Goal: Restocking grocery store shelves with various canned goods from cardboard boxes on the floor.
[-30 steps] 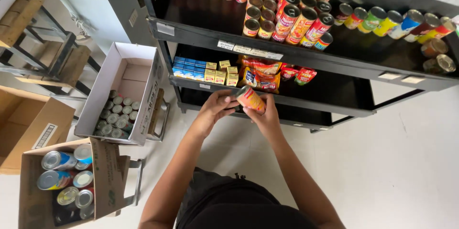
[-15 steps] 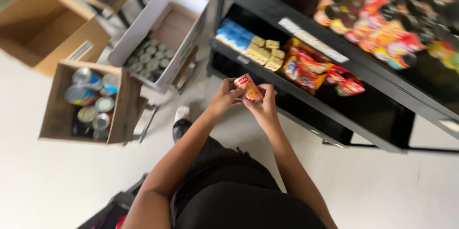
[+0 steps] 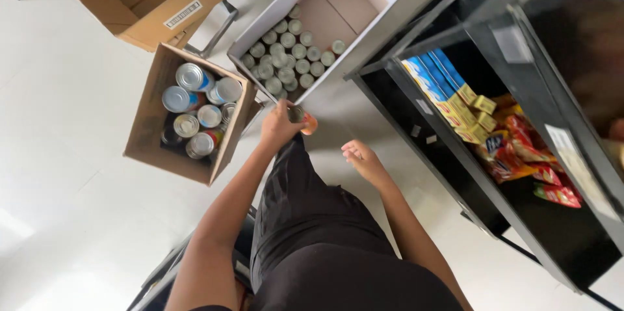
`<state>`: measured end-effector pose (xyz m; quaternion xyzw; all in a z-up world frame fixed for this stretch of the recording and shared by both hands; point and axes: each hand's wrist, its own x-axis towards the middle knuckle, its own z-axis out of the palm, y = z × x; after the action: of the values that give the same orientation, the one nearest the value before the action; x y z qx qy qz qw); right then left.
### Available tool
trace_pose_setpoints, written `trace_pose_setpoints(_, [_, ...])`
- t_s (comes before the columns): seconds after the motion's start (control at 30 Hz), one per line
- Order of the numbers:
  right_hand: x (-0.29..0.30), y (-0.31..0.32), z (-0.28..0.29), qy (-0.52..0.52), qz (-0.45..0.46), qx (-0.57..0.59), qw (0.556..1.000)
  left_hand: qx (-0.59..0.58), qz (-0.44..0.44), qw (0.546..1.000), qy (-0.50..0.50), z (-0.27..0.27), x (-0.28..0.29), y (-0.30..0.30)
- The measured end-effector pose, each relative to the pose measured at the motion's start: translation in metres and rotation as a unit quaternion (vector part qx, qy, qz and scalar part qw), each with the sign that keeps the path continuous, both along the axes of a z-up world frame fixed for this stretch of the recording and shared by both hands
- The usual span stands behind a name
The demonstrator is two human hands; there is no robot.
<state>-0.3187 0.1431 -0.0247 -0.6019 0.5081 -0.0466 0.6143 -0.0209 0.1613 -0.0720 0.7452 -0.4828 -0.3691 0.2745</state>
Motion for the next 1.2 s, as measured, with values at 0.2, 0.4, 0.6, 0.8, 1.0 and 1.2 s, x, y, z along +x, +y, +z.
trace_pose_setpoints(0.2, [0.069,-0.06,-0.039,0.07,-0.015,0.068,0.995,-0.039,0.088,0.995,-0.024,-0.02,0.065,-0.09])
trace_pose_setpoints(0.4, [0.115,-0.104,-0.048,0.118,-0.034,0.046,0.991,-0.044,-0.019,0.999,-0.022,-0.062,0.059,-0.162])
trace_pose_setpoints(0.6, [0.109,-0.116,-0.074,0.088,-0.033,0.074,0.993,-0.076,-0.215,0.96,-0.163,-0.098,0.052,-0.19])
trace_pose_setpoints(0.8, [0.099,-0.129,-0.084,0.074,-0.088,0.072,0.991,-0.013,-0.226,0.941,-0.25,-0.176,0.045,-0.163])
trace_pose_setpoints(1.0, [0.101,-0.148,-0.086,0.098,-0.089,0.086,0.987,0.064,-0.208,0.952,-0.217,-0.133,0.059,-0.174])
trace_pose_setpoints(1.2, [0.111,-0.154,-0.093,0.088,-0.047,0.055,0.994,0.026,-0.204,0.96,-0.192,-0.084,0.044,-0.159])
